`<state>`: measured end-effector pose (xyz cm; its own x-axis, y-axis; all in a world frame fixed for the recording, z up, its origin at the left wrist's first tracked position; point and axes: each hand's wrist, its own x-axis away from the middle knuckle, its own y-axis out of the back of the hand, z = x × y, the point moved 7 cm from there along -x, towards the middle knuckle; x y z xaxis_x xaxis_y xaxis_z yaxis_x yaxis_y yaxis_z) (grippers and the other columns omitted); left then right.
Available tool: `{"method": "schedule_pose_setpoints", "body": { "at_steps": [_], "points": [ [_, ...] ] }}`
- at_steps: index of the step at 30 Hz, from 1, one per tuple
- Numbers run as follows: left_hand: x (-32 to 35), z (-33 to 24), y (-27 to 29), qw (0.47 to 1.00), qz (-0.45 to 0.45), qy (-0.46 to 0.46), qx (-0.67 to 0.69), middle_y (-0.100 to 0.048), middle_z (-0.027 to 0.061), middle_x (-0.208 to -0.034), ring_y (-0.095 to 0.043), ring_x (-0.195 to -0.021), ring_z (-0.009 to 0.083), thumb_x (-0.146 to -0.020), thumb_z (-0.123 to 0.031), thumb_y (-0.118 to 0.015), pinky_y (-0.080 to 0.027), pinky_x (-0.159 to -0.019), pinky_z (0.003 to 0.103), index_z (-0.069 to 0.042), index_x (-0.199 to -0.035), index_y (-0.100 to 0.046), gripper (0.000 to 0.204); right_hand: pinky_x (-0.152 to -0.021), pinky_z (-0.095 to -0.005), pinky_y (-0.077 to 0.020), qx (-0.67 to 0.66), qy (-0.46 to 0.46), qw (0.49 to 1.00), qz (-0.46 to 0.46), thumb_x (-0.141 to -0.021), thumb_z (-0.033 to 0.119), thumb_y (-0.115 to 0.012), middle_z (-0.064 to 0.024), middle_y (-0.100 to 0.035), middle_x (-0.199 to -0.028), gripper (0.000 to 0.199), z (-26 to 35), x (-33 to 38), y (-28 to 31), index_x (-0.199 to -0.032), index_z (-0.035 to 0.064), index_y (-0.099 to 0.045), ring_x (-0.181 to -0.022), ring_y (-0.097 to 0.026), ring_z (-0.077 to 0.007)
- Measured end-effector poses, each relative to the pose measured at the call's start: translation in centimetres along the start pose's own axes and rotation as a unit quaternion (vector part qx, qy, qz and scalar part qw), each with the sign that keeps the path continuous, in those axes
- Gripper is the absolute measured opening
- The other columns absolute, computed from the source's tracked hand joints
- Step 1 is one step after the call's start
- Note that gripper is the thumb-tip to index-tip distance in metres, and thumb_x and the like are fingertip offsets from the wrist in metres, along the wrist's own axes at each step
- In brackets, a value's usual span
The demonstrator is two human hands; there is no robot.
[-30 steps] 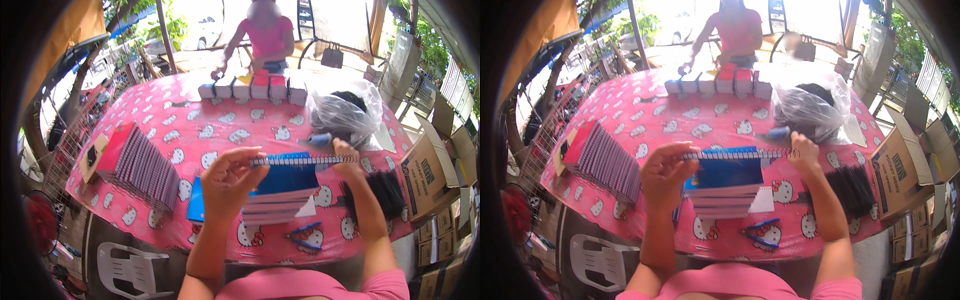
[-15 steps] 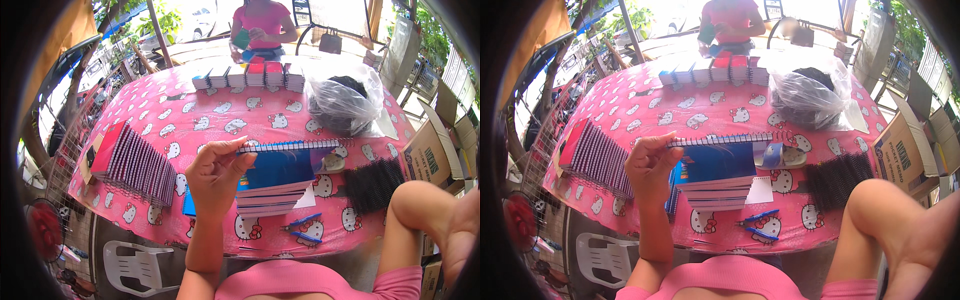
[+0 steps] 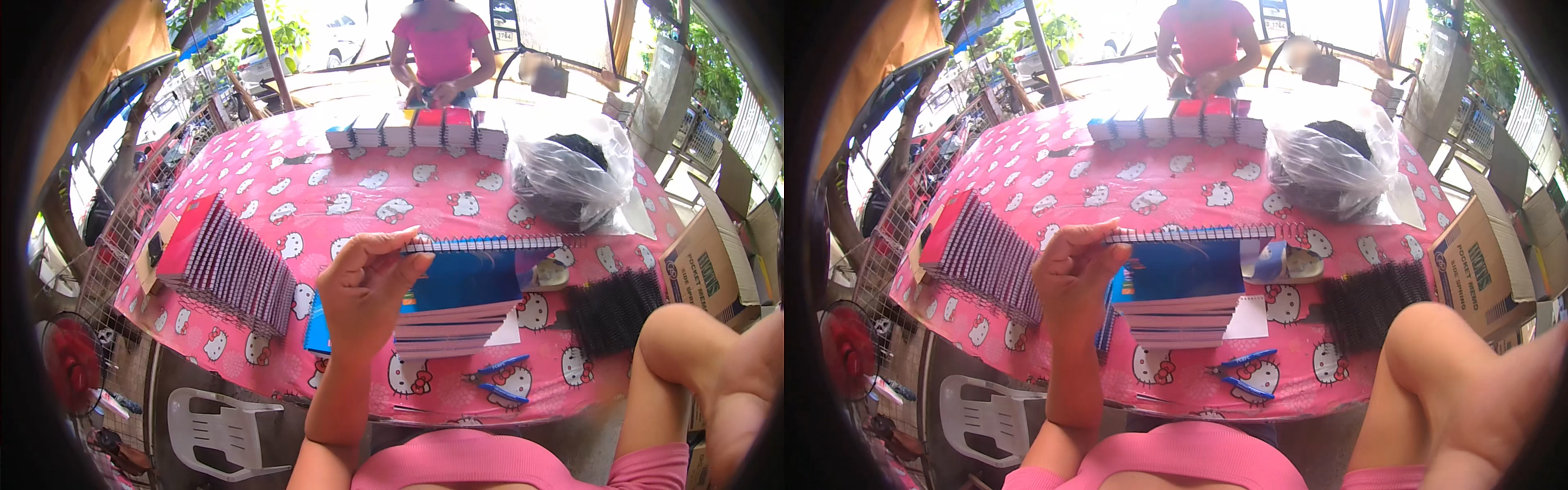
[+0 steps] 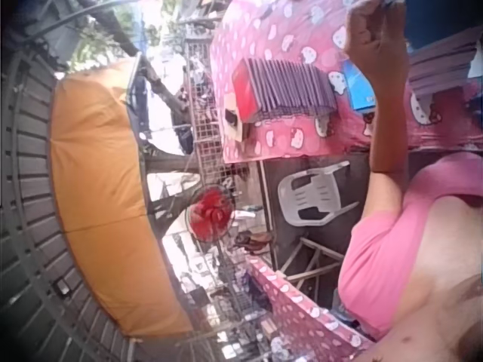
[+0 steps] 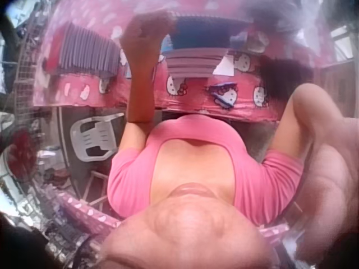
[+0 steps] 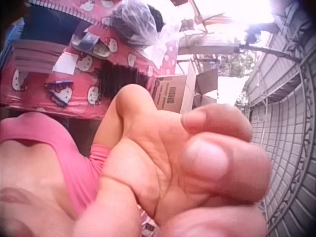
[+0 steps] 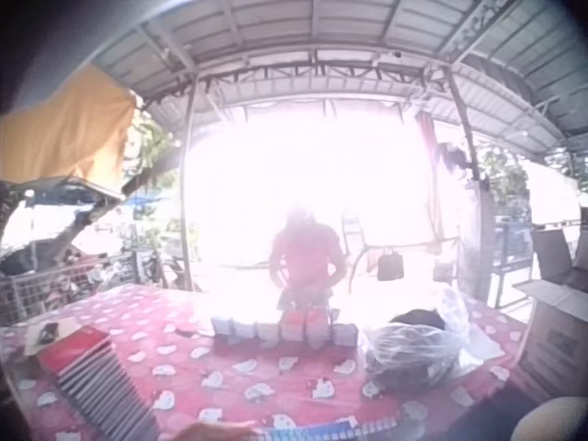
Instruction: The person assembles notebooks by threading a spiral wire through the pre-punched holes of a stack of pages and covers, then uses pliers to trim and secure the wire.
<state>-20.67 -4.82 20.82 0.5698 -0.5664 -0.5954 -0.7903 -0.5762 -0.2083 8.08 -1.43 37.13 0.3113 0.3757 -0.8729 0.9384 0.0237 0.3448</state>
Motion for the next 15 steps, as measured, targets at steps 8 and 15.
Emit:
{"method": "schedule_pose_setpoints", "body": {
  "at_steps": [8,15],
  "points": [
    [1.8,-7.3,-0.7,0.947,0.024,-0.286,-0.143,-0.067,0.0168,-0.105,-0.068,-0.091,0.0247,-0.081,0.010,-0.067,-0.056,-0.081,0.036,0.001,-0.102,-0.061,0.024,-0.075,-0.0384,-0.0488,-0.158,-0.336,0.882,0.289,-0.071,0.033,-0.082,-0.0145,-0.059,-0.107,0.065,3.5,18.2,-12.4,-0.122,0.0027,-0.055,-0.097,-0.058,-0.0293],
    [5.3,-2.5,-2.3,0.941,0.103,-0.192,-0.258,-0.067,0.0179,-0.106,-0.068,-0.096,0.0301,-0.074,0.007,-0.074,-0.055,-0.084,0.038,0.001,-0.101,-0.065,0.029,-0.090,-0.0474,-0.0384,-0.069,-0.412,0.799,0.432,-0.074,0.032,-0.077,-0.0186,-0.052,-0.118,0.066,9.5,29.9,-15.6,-0.128,0.0048,-0.051,-0.103,-0.052,-0.0338]
  ]
}}
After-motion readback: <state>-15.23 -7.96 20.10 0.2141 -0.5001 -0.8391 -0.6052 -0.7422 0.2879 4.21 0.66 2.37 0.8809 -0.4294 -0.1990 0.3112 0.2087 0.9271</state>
